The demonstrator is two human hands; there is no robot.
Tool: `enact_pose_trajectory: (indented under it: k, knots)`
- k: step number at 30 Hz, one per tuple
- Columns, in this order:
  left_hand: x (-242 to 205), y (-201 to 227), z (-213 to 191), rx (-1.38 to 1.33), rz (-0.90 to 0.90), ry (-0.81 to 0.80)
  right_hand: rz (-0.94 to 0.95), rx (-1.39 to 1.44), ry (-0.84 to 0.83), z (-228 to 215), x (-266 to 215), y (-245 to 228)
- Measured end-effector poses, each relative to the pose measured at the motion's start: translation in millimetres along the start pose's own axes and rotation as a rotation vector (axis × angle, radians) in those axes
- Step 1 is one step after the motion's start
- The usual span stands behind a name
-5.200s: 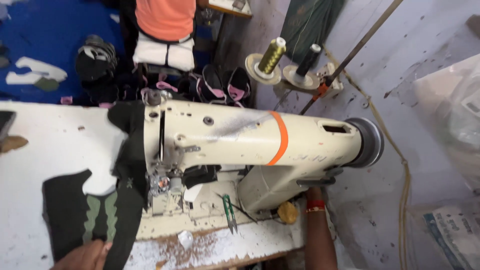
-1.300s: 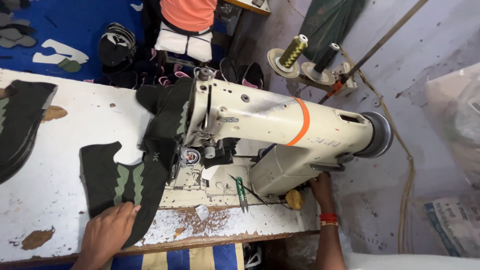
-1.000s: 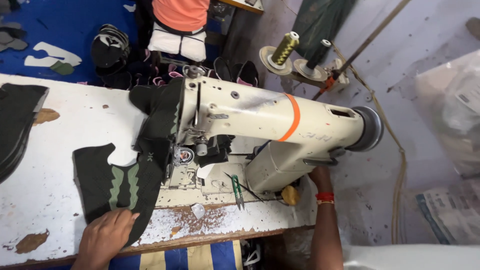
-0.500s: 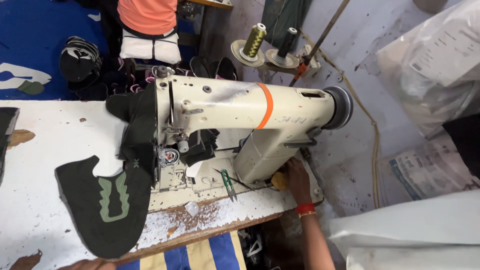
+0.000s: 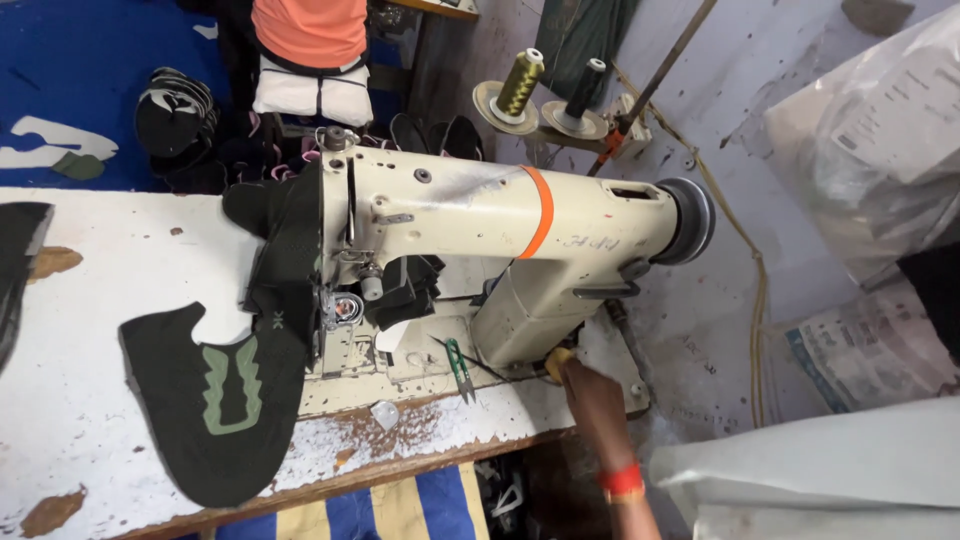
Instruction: The person uses a sewing machine to stitch the edges of black slipper uppers with green camouflage patterns. They guide the fabric through the machine, cut threads with scissors, and stack the finished pieces on the table.
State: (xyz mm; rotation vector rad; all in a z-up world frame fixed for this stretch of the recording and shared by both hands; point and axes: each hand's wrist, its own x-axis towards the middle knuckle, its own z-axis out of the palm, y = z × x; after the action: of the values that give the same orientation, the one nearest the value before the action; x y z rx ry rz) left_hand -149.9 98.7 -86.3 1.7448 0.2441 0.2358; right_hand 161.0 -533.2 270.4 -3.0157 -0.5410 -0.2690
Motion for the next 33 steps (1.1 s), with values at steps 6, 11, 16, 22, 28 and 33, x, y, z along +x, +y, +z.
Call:
enact_pose_trajectory:
  k: [6, 11, 16, 22, 28, 33]
  knots:
    - [-9, -41, 6, -0.310, -0.108, 0.088, 0.024, 0.395, 0.155, -22, -18, -58]
    - [56, 33, 50, -0.558, -0.144, 0.170, -0.323, 0.678, 0.112, -45, -23, -221]
    - [71, 366, 192, -0.912, -0.265, 0.112, -0.485, 0.789, -0.037, -43, -41, -291]
    - [71, 403, 224, -1.043, -0.278, -0.167, -0.115, 0.998, 0.113, -16, -54, -292]
    - [72, 389, 218, -1.083, -0.223, -0.318, 0.132, 1.423, -0.011, 10, -42, -276]
    - [71, 374, 202, -1.342, -0.117, -0.236, 0.374, 2.068, -0.262, 5, -13, -276]
